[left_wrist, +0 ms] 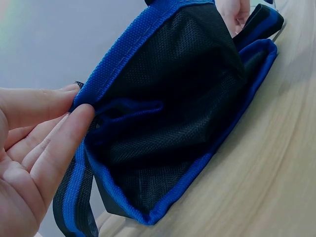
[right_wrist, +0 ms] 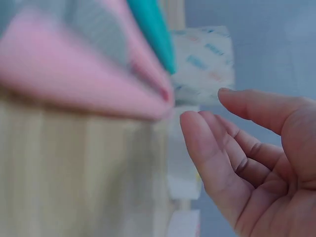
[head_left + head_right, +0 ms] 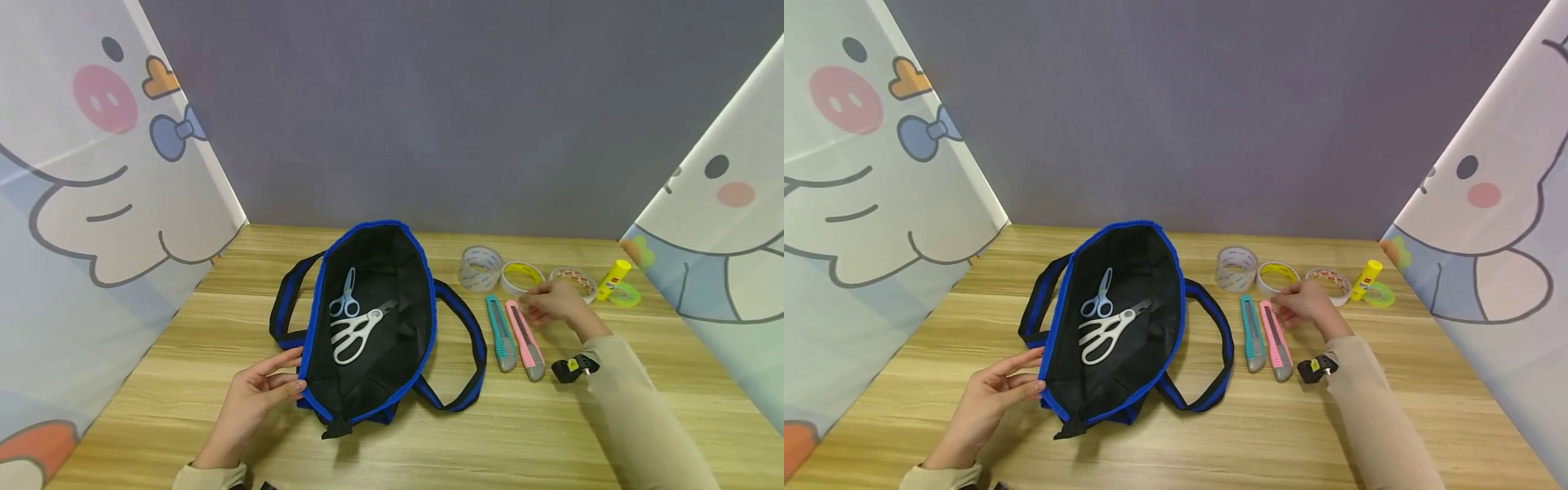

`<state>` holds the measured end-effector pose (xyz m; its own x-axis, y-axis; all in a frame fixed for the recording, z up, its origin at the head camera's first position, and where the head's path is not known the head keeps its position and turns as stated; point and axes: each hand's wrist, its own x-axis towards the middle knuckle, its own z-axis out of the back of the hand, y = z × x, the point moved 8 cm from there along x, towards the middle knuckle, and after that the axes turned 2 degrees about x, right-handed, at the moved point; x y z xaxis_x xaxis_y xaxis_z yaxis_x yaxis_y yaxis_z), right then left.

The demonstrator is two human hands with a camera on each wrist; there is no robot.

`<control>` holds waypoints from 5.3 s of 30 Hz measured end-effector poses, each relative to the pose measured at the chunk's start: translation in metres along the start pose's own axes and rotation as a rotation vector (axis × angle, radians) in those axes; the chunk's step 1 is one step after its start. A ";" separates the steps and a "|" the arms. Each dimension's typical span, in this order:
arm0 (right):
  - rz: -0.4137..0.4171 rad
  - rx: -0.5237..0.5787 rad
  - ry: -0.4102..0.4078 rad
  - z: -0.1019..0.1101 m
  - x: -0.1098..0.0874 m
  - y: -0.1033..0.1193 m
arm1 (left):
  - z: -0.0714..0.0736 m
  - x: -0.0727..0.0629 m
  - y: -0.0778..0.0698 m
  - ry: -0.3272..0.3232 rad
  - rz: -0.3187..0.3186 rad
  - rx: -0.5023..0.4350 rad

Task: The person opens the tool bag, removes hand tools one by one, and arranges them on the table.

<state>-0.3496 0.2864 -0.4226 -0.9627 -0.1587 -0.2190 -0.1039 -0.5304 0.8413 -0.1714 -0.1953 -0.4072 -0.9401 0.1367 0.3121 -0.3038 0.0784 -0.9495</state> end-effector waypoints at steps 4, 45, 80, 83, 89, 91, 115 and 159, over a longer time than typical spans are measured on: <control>0.020 -0.004 -0.005 -0.002 -0.003 0.017 | -0.001 0.000 -0.001 0.016 -0.011 -0.007; 0.085 0.249 0.358 -0.174 0.036 0.158 | 0.001 0.001 -0.001 -0.007 0.022 -0.003; -0.051 -0.211 0.179 -0.238 0.067 0.146 | 0.000 0.001 0.000 0.000 -0.004 -0.012; -0.049 -0.231 0.164 -0.243 0.070 0.148 | 0.000 0.002 -0.001 0.004 -0.009 -0.013; -0.058 -0.205 0.160 -0.249 0.070 0.148 | 0.001 0.001 0.000 -0.001 -0.006 -0.011; -0.062 -0.171 0.168 -0.249 0.069 0.147 | 0.001 0.001 0.000 -0.006 -0.003 -0.007; -0.016 0.048 0.355 -0.247 0.063 0.140 | -0.001 0.000 0.001 0.007 -0.007 0.005; 0.207 0.251 0.218 -0.162 0.035 0.171 | 0.004 0.000 -0.001 -0.038 -0.013 0.003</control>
<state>-0.3606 0.0551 -0.3671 -0.8969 -0.4287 -0.1086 0.0034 -0.2522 0.9677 -0.1720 -0.1995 -0.4059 -0.9414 0.0981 0.3226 -0.3160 0.0769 -0.9456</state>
